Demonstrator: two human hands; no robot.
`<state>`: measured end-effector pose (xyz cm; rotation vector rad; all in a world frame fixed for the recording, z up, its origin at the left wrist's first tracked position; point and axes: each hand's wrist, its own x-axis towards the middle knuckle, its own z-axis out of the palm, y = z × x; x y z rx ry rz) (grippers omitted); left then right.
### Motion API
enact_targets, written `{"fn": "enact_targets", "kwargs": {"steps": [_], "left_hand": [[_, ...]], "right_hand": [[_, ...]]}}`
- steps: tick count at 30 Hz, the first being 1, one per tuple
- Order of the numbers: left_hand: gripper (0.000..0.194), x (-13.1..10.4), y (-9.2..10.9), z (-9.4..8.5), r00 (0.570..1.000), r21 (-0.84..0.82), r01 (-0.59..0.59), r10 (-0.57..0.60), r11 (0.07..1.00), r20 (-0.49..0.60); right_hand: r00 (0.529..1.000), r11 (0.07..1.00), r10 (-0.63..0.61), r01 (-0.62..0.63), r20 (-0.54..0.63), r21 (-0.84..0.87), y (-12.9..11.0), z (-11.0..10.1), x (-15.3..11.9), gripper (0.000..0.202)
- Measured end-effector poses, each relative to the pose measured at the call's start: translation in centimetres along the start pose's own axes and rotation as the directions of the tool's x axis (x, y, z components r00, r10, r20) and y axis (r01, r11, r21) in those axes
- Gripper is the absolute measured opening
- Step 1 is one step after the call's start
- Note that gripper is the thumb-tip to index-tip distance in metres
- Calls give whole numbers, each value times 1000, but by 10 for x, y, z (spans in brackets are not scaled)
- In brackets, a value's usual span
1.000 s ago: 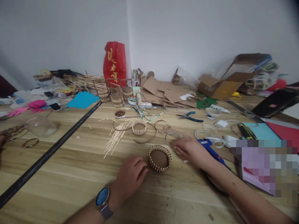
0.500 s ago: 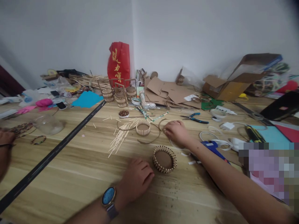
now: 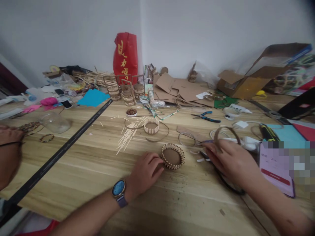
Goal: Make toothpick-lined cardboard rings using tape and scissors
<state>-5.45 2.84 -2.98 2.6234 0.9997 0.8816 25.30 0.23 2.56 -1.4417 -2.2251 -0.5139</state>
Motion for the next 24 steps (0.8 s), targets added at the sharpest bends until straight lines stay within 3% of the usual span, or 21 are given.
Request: {"fn": "enact_targets", "kwargs": {"steps": [3,6,8,10,16,19,21,24], "left_hand": [[22,9,7,-5,995,66,-92,89,994,45],[37,23,12,-6,976,149,-178,154,973,156],[32,32,14,-3,961,163,-214,177,963,213],[14,38,14,1,955,161,-218,176,963,240],[13,44,9,12,965,203,-213,174,956,194],[16,48,4,11,972,258,-203,163,945,170],[15,51,2,9,979,276,-166,124,947,164],[13,54,5,4,989,244,-98,67,965,130]], "right_hand": [[992,992,-122,123,26,-41,-11,16,-21,30],[990,989,-136,138,32,-45,-19,29,-30,33],[992,993,-117,119,45,-29,-23,34,-31,35],[995,996,-86,86,53,-1,-25,36,-31,36],[999,994,-30,26,42,103,-30,35,-32,33],[998,967,47,-53,32,248,-33,27,-30,28],[978,878,207,-203,40,433,-34,20,-29,24],[884,541,441,-401,156,739,-36,11,-28,24]]}}
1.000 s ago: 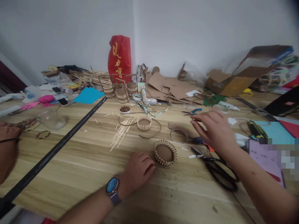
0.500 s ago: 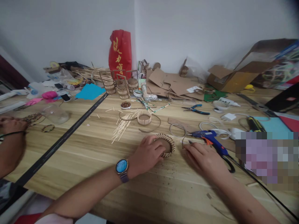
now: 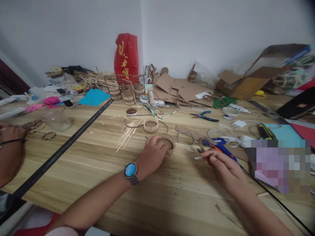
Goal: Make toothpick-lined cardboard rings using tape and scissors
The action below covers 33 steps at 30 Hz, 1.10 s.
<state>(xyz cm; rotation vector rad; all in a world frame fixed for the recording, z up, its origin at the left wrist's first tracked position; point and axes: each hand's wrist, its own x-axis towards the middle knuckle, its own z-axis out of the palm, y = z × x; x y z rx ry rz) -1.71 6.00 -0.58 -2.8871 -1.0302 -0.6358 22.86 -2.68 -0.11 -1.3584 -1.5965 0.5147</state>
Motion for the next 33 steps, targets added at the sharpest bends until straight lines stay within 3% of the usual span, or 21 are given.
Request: {"fn": "enact_targets", "kwargs": {"steps": [2,5,7,10,13,15,19,22,25,27,29,31,33], "left_hand": [[26,0,8,-8,998,-93,-17,12,996,-56],[40,-2,29,-21,986,-329,-124,79,936,-147],[48,-3,43,-27,992,-488,-84,25,869,-126],[57,-8,57,-29,998,-595,44,-68,802,-18],[49,-16,61,-28,998,-568,22,10,823,54],[36,-23,61,-31,980,-508,5,98,861,176],[24,-38,62,-41,904,-364,-27,179,931,389],[25,-48,61,-46,894,-344,23,134,939,428],[30,-57,58,-54,924,-404,159,8,901,382],[44,-64,57,-61,935,-549,216,-9,808,355],[33,-69,54,-66,937,-714,284,-27,640,348],[19,-71,50,-70,940,-865,342,-140,368,312],[16,-66,43,-71,918,-947,304,-299,104,262]], "right_hand": [[992,947,116,-128,57,294,-8,0,-1,29],[962,769,134,-252,238,587,-26,5,-6,36],[937,682,95,-307,336,664,-40,8,-9,42],[917,631,59,-341,395,697,-56,10,-13,51],[931,604,88,-332,353,725,-61,5,-12,57],[952,557,146,-305,271,772,-58,-1,-10,58],[949,294,280,-226,142,929,-49,-14,-5,52],[919,148,374,-193,126,970,-40,-17,-1,39],[875,124,466,-211,131,970,-27,-13,3,33],[835,161,532,-261,140,952,-16,-8,7,31],[802,199,582,-302,135,932,-5,-4,9,32],[784,213,606,-323,135,922,2,0,9,37],[779,208,608,-344,154,915,2,4,5,38]]}}
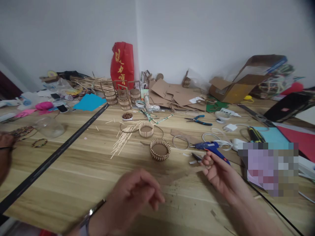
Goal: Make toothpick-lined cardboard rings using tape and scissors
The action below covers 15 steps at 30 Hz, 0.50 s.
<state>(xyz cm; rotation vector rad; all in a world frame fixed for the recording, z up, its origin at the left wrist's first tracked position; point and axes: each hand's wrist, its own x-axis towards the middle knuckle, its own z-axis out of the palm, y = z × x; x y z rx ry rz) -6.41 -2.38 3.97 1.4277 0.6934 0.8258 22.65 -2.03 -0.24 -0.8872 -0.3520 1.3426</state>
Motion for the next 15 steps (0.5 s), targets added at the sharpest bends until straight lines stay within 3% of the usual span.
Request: {"fn": "enact_targets", "kwargs": {"steps": [2,4,6,7,9,10,11,12,14,15], "left_hand": [[14,12,4,-7,979,-168,-46,11,985,-203],[15,26,9,-14,897,-204,-110,9,973,-441],[19,37,15,-20,792,-202,-236,67,950,-607],[18,41,18,-22,775,-209,-277,89,938,-626],[19,45,23,-25,817,-264,-285,89,921,-570],[21,45,25,-25,859,-301,-255,73,919,-506],[22,45,26,-23,903,-329,-204,47,922,-426],[22,45,26,-20,943,-342,-135,15,930,-333],[20,46,25,-12,990,-320,42,-82,947,-113],[20,47,23,-6,989,-290,147,-151,946,10]], "right_hand": [[994,999,39,-35,99,-38,4,2,-9,30],[945,989,103,-64,311,-134,8,5,-21,20],[811,951,223,-60,541,-303,9,9,-34,17],[726,916,297,-33,620,-400,10,11,-38,19],[565,804,438,102,700,-586,9,16,-44,26],[522,741,483,183,703,-646,9,18,-45,31],[518,684,504,248,691,-686,10,20,-46,35],[556,643,493,285,669,-711,11,21,-45,38],[709,626,384,270,591,-732,16,23,-43,39],[786,639,297,258,542,-725,19,23,-42,40]]}}
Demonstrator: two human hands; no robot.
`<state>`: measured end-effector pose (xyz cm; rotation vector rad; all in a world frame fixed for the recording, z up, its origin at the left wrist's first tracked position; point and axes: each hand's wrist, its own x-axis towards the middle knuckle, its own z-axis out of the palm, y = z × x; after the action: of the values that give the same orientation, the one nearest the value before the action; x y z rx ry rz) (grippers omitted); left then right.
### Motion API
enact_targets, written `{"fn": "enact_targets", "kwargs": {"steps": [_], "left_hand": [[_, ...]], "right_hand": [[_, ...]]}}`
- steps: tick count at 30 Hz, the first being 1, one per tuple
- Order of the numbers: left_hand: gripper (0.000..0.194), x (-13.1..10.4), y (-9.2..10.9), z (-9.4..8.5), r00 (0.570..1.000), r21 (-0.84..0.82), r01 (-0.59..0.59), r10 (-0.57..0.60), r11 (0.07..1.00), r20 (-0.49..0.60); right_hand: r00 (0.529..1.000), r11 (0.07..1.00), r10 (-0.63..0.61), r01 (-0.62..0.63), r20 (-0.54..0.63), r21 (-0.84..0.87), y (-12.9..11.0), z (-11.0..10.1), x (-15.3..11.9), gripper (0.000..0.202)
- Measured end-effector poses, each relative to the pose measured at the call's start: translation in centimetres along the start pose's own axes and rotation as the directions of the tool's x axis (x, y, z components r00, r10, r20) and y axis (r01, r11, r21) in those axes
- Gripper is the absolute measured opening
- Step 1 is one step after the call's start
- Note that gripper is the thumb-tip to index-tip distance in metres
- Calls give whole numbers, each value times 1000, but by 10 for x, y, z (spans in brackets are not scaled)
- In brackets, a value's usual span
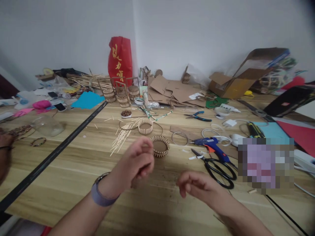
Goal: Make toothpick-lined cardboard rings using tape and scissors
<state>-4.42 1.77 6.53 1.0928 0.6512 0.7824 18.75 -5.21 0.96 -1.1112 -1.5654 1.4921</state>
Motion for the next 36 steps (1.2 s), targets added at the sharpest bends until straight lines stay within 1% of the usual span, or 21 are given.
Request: {"fn": "enact_targets", "kwargs": {"steps": [1,2,3,4,6,8,10,12,13,14,15,17,18,21,23,25,26,28,29,32,36], "left_hand": [[20,3,-4,5,988,28,118,-121,993,94],[21,6,-10,11,955,38,233,-236,972,182],[23,9,-15,17,914,43,329,-330,943,236],[26,13,-21,21,881,35,402,-397,915,256],[33,19,-32,29,864,8,453,-441,891,241],[36,23,-41,32,864,-22,464,-447,885,231],[34,24,-46,31,868,12,457,-448,890,215],[27,22,-48,27,873,181,416,-447,891,194],[23,21,-48,25,888,311,359,-425,880,177],[18,19,-49,22,912,450,272,-378,850,162],[16,17,-49,20,936,574,173,-315,801,158],[29,14,-50,16,961,717,18,-209,697,179],[35,13,-50,14,964,750,-25,-183,660,193],[38,10,-51,10,966,793,-65,-162,605,203],[37,10,-51,7,970,804,-83,-138,589,202],[35,10,-52,6,970,799,-84,-133,596,201],[34,10,-53,6,972,799,-81,-130,596,196],[32,10,-54,6,980,805,-69,-111,589,165],[32,10,-54,6,984,807,-55,-107,587,145],[28,11,-56,6,988,795,4,-127,606,92],[24,12,-58,6,985,774,37,-155,633,80]], "right_hand": [[994,1000,-10,10,-107,3,3,2,2,41],[981,999,-32,30,-190,-15,5,5,3,43],[967,997,-60,49,-248,-52,7,7,4,45],[955,993,-90,63,-282,-104,9,9,5,44],[941,968,-142,67,-308,-240,10,13,6,35],[931,926,-194,70,-309,-372,10,14,6,30],[921,887,-229,63,-316,-458,8,13,6,29],[906,868,-238,36,-351,-496,8,12,6,30],[899,862,-235,17,-368,-507,8,11,7,30],[896,856,-229,0,-380,-517,8,11,7,30],[899,851,-219,-14,-380,-525,9,11,8,29],[912,840,-198,-31,-360,-542,8,12,8,27],[921,833,-187,-35,-341,-552,6,13,8,26],[944,798,-173,-32,-279,-602,-1,9,3,24],[945,753,-179,-49,-275,-656,-5,-5,-6,24],[931,678,-180,-116,-317,-726,-3,-30,-17,23],[920,625,-168,-177,-353,-760,1,-45,-24,21],[891,484,-167,-299,-423,-822,13,-74,-36,18],[878,458,-171,-330,-446,-825,20,-86,-42,15],[882,436,-157,-343,-445,-832,40,-107,-52,6],[898,422,-161,-312,-409,-851,52,-111,-55,7]]}}
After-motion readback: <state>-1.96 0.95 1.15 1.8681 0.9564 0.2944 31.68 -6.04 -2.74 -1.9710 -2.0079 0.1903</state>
